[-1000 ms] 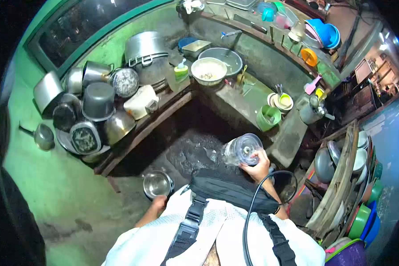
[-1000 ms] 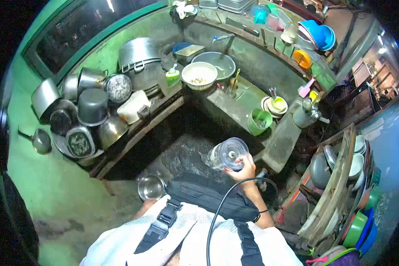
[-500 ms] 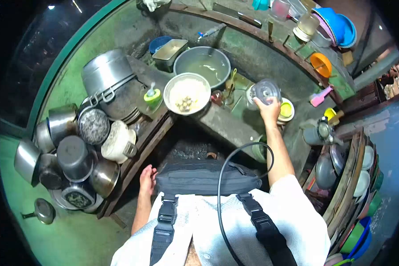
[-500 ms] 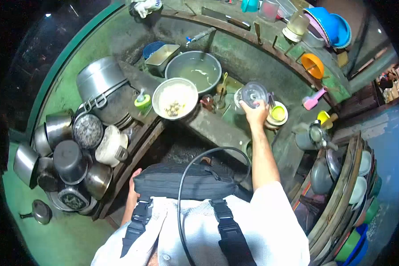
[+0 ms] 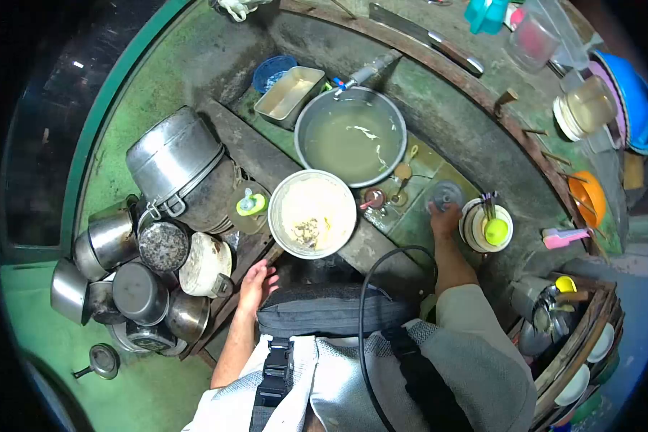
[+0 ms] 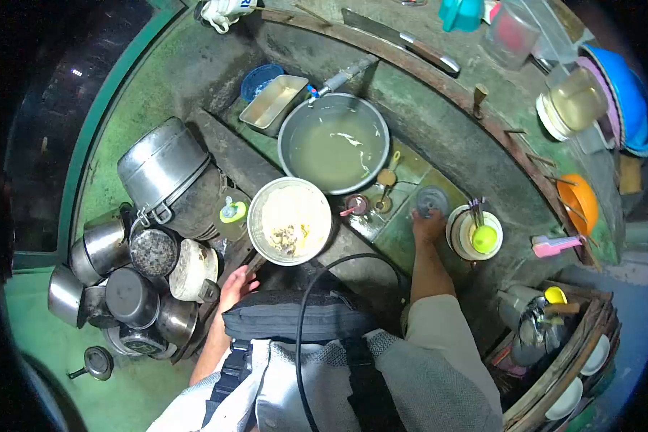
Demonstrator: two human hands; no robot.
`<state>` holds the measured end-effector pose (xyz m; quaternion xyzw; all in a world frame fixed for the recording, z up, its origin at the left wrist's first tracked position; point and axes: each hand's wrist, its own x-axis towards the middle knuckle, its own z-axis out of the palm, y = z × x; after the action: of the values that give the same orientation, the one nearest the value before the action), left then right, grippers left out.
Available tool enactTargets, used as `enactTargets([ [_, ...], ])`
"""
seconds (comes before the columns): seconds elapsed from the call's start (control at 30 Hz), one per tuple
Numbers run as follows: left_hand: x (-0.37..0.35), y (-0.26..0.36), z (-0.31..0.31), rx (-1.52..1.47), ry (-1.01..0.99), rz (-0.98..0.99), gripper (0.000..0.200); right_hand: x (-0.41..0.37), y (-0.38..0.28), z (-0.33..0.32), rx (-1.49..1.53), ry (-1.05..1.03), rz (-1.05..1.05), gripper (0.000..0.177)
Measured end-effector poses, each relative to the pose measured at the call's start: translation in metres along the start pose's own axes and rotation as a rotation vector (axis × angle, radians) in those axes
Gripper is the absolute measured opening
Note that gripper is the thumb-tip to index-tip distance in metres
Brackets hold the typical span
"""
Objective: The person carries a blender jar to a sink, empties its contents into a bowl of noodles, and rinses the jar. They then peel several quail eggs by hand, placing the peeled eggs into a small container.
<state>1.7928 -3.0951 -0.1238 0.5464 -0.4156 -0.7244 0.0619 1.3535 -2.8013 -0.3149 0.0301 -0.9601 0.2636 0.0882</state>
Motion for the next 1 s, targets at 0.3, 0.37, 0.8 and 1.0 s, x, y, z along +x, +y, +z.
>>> enactTargets([
  [0.3, 0.042, 0.039, 0.063, 0.017, -0.212, -0.071, 0.048, 0.006, -0.042, -0.011, -0.161, 0.099, 0.159, 0.037],
  [0.37, 0.047, 0.042, 0.067, -0.009, -0.226, -0.104, 0.044, -0.006, -0.089, -0.051, 0.138, 0.274, -0.151, 0.029],
  [0.8, 0.108, 0.028, 0.057, -0.221, -0.694, -0.231, 0.049, -0.151, -0.274, -0.123, 0.043, -0.531, -1.030, 0.028],
  [1.0, 0.101, 0.039, 0.048, -0.157, -0.790, -0.312, 0.059, -0.187, -0.279, -0.126, 0.042, -0.676, -0.615, 0.020],
])
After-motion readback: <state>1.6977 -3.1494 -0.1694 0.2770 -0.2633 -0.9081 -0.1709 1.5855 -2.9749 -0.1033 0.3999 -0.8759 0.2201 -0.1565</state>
